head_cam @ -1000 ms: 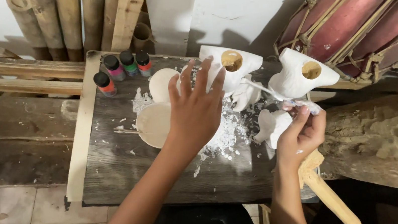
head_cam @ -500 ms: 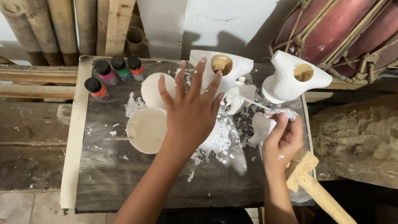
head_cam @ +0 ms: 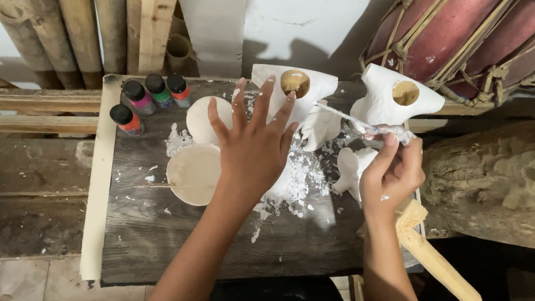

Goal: Clean excess plaster from ceramic molds using a scraping tool and hands

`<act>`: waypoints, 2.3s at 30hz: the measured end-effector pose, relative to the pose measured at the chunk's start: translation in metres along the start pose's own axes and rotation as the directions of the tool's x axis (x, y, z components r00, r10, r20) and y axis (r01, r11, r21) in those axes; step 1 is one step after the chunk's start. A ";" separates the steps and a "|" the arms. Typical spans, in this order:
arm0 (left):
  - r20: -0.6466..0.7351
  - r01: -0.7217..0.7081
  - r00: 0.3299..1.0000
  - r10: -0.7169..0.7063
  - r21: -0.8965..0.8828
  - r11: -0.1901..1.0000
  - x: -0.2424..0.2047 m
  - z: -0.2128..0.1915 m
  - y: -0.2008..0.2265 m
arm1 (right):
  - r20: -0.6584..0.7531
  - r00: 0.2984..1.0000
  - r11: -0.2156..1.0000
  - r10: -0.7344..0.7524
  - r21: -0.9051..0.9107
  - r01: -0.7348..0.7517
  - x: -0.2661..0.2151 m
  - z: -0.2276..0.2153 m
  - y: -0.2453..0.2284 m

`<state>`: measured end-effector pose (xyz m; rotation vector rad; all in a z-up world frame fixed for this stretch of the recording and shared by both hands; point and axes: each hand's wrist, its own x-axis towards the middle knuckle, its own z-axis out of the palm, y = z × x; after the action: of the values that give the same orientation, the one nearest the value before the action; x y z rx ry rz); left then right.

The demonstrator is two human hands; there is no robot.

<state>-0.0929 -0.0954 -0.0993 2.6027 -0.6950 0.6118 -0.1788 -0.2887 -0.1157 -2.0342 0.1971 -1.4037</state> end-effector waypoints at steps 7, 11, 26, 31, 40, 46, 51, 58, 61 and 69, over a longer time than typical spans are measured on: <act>0.032 0.012 0.999 -0.012 -0.004 1.000 0.002 -0.003 0.000 | 0.077 0.992 0.993 0.098 -0.068 -0.093 -0.026 0.009 0.013; 0.065 0.019 0.998 -0.019 -0.001 1.000 0.001 -0.005 0.001 | 0.083 0.995 0.990 0.054 -0.135 -0.042 -0.012 0.012 0.004; 0.051 0.010 0.999 -0.013 0.055 0.998 0.001 -0.002 0.004 | 0.088 0.996 0.989 0.011 -0.145 0.002 -0.002 0.015 -0.008; 0.063 0.009 0.998 -0.013 0.062 0.998 0.001 -0.002 0.004 | -0.003 0.999 0.996 -0.049 -0.072 0.049 0.012 0.011 -0.002; 0.165 0.035 0.985 -0.043 0.051 0.998 0.002 -0.006 0.005 | 0.054 0.997 0.989 -0.055 -0.134 0.061 -0.002 0.011 -0.005; 0.181 0.016 0.983 -0.031 0.081 0.997 0.001 -0.004 0.004 | 0.078 0.996 0.994 -0.038 -0.104 0.046 0.019 0.014 -0.024; 0.166 0.006 0.986 -0.027 0.123 0.992 0.001 -0.004 0.004 | 0.027 0.994 0.993 -0.104 -0.055 0.106 0.038 0.006 -0.020; 0.191 0.026 0.981 -0.043 0.090 0.996 0.003 -0.006 0.006 | 0.139 0.987 0.982 -0.081 -0.156 0.103 0.017 0.013 -0.016; 0.184 0.028 0.982 -0.045 0.096 0.995 0.001 -0.004 0.005 | 0.094 0.990 0.972 -0.103 -0.201 0.120 0.027 0.016 -0.016; 0.186 0.042 0.981 -0.061 0.105 0.994 0.001 -0.006 0.007 | 0.108 0.989 0.989 -0.099 -0.100 0.110 0.031 0.015 -0.012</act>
<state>-0.0977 -0.0983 -0.0920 2.7898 -0.6665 0.3962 -0.1553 -0.2872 -0.0874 -2.2269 0.1245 -1.3725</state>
